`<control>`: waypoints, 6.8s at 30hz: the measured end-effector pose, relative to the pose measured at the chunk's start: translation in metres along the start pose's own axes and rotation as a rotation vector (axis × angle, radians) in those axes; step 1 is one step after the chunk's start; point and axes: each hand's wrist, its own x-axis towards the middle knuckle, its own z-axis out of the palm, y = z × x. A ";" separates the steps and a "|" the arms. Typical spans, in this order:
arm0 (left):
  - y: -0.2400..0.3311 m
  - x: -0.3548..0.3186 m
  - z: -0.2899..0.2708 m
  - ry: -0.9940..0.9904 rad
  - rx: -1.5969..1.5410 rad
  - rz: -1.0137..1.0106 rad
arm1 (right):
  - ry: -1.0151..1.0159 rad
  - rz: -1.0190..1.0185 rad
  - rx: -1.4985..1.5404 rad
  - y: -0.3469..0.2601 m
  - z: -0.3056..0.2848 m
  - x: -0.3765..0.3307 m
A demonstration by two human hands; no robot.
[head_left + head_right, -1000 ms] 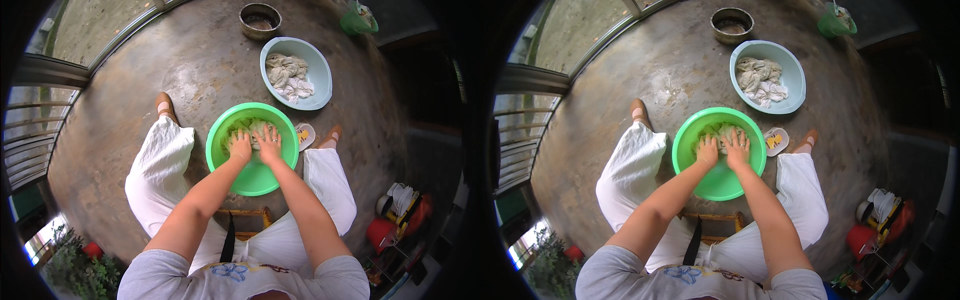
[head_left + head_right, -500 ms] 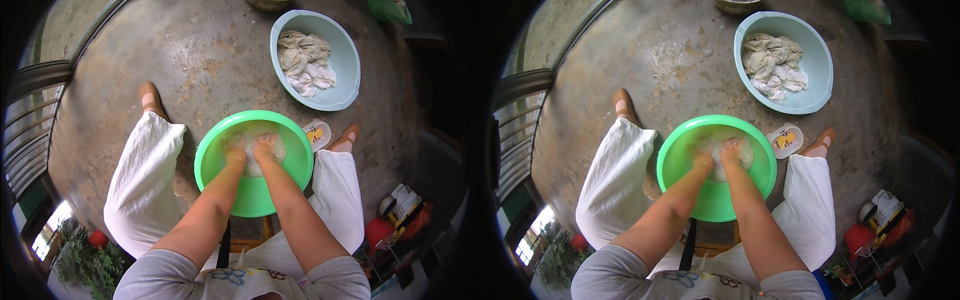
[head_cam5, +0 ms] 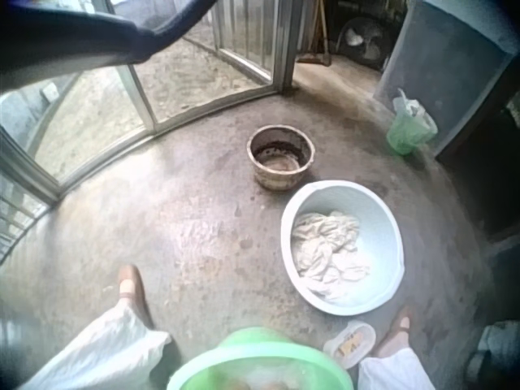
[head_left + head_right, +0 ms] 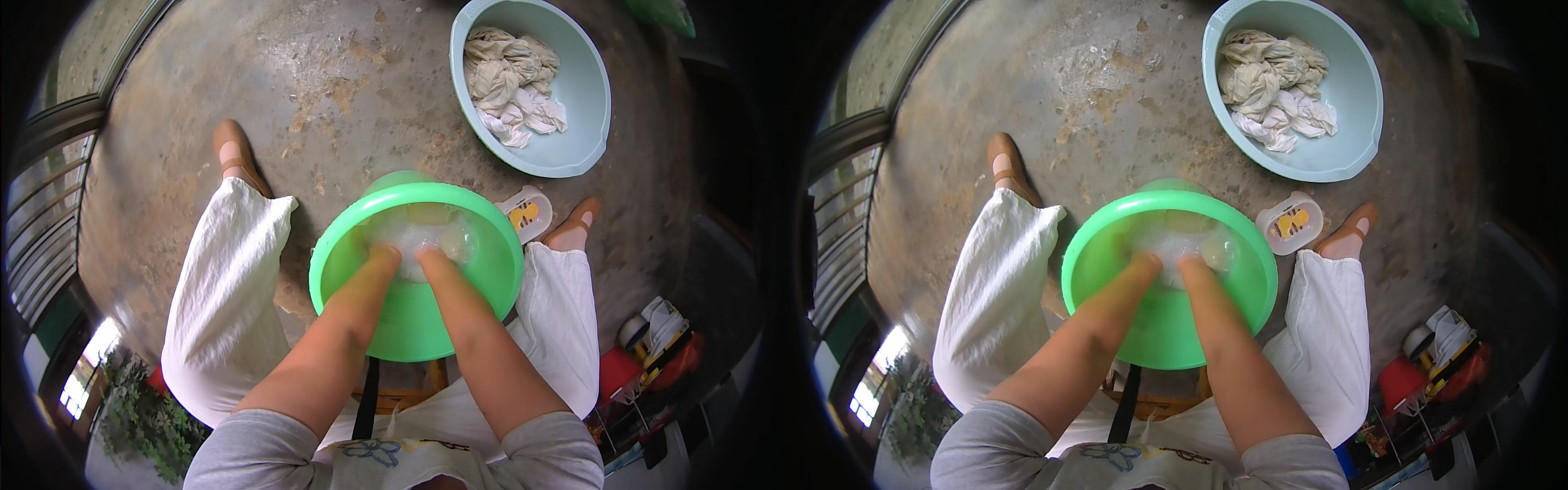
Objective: The person sits on a small stool and hand-washes a cloth in a green basin, repeatedly scrubbing and wringing it. After rinsing, the person transfers the cloth to a white basin and carries it through the house to the kitchen area.
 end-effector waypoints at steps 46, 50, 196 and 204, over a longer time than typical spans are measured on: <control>0.009 -0.313 -0.002 0.621 -1.277 1.146 | 0.876 -0.959 0.633 0.039 -0.058 -0.305; -0.011 -0.297 -0.011 0.984 -0.861 0.809 | 0.965 -0.882 0.991 0.060 -0.058 -0.292; 0.012 -0.065 -0.019 0.876 0.336 0.063 | 0.730 -0.118 -0.129 0.012 -0.016 -0.078; -0.002 0.003 -0.014 0.202 0.167 -0.019 | 0.337 -0.037 -0.059 0.017 -0.017 -0.038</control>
